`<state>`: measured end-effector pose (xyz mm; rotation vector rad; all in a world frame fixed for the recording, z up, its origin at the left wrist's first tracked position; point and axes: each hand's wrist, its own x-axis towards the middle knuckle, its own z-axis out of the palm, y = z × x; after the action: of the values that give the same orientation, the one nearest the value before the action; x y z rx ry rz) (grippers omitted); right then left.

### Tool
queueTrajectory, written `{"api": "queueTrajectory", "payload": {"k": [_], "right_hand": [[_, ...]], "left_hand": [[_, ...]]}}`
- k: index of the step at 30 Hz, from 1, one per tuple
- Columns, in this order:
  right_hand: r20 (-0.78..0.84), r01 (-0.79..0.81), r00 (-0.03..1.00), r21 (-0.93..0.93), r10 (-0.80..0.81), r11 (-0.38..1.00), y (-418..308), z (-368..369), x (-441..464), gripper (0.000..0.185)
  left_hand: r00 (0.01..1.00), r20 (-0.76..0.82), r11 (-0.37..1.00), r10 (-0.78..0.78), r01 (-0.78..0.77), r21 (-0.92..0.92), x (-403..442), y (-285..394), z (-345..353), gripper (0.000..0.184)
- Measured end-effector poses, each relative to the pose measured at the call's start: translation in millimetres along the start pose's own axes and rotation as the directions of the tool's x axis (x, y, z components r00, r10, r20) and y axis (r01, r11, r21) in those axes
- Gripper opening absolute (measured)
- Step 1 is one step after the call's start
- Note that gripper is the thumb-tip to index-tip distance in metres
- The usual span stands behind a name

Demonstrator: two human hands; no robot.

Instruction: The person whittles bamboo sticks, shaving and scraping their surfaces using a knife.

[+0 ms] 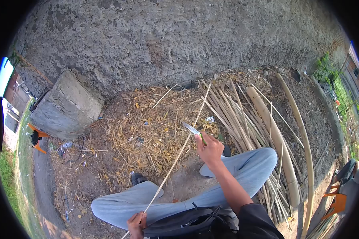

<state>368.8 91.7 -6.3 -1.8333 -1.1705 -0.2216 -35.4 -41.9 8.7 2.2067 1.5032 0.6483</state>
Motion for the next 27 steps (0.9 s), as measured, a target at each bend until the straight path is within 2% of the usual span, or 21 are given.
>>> {"api": "queueTrajectory", "payload": {"k": [2,4,6,8,10,12,13,15,16,17,18,19,20,22,24,26,27], "right_hand": [[0.012,-0.006,1.000,-0.015,0.006,1.000,4,-1,3,0.028],[0.018,-0.007,1.000,-0.028,0.008,1.000,9,-1,11,0.029],[-0.013,-0.124,0.992,-0.019,0.124,0.992,18,-2,20,0.031],[-0.015,-0.111,0.994,-0.035,0.111,0.993,23,-3,29,0.031],[-0.013,-0.094,0.995,-0.051,0.094,0.994,30,-3,36,0.032],[-0.016,-0.199,0.980,-0.055,0.198,0.978,42,3,40,0.036],[-0.017,-0.198,0.980,-0.053,0.198,0.979,47,4,42,0.036],[0.030,-0.385,0.922,0.200,0.387,0.901,50,3,46,0.043],[0.030,-0.382,0.923,0.201,0.385,0.902,48,1,46,0.043],[0.222,-0.591,0.793,0.506,0.567,0.629,46,-2,45,0.044],[0.462,-0.708,0.630,0.672,0.624,0.218,41,-6,43,0.046],[0.463,-0.707,0.632,0.673,0.622,0.218,33,-8,40,0.046],[0.523,-0.731,0.628,0.650,0.576,0.207,23,-8,34,0.044],[0.623,-0.768,0.624,0.600,0.472,0.225,3,-6,18,0.041],[0.660,-0.777,0.626,0.577,0.415,0.253,-17,-4,3,0.040],[0.770,-0.811,0.583,0.569,0.261,0.133,-38,-2,-8,0.037],[0.772,-0.814,0.579,0.567,0.262,0.129,-47,-1,-12,0.037]], "left_hand": [[0.999,0.033,1.000,-0.026,0.026,0.018,-7,-7,0,0.015],[0.980,-0.100,0.985,0.173,-0.172,0.014,-3,-4,-6,0.011],[0.979,-0.109,0.984,0.175,-0.175,0.007,-8,-5,-13,0.010],[0.978,-0.112,0.984,0.175,-0.176,0.001,-14,-7,-20,0.010],[0.993,-0.076,0.996,0.088,-0.087,0.017,-18,-9,-26,0.012],[0.993,-0.094,0.998,0.069,-0.068,0.015,-21,-12,-24,0.012],[0.993,-0.110,0.999,0.052,-0.051,0.015,-21,-14,-23,0.013],[0.994,-0.109,1.000,0.000,0.000,-0.001,-22,-17,-20,0.017],[0.993,-0.106,0.999,-0.052,0.050,-0.018,-22,-18,-19,0.022],[0.993,-0.109,0.999,-0.052,0.051,-0.019,-22,-17,-18,0.022],[0.987,-0.049,0.987,-0.151,0.147,-0.072,-19,-15,-19,0.027],[0.970,0.016,0.963,-0.243,0.243,-0.117,-15,-11,-21,0.033],[0.970,0.015,0.963,-0.242,0.242,-0.116,-9,-6,-24,0.033],[0.920,0.173,0.906,-0.352,0.381,-0.181,4,12,-33,0.042],[0.916,0.200,0.896,-0.348,0.388,-0.216,12,18,-34,0.041],[0.910,0.229,0.883,-0.345,0.397,-0.249,21,27,-32,0.040],[0.912,0.217,0.851,-0.348,0.404,-0.336,25,33,-28,0.037]]}}
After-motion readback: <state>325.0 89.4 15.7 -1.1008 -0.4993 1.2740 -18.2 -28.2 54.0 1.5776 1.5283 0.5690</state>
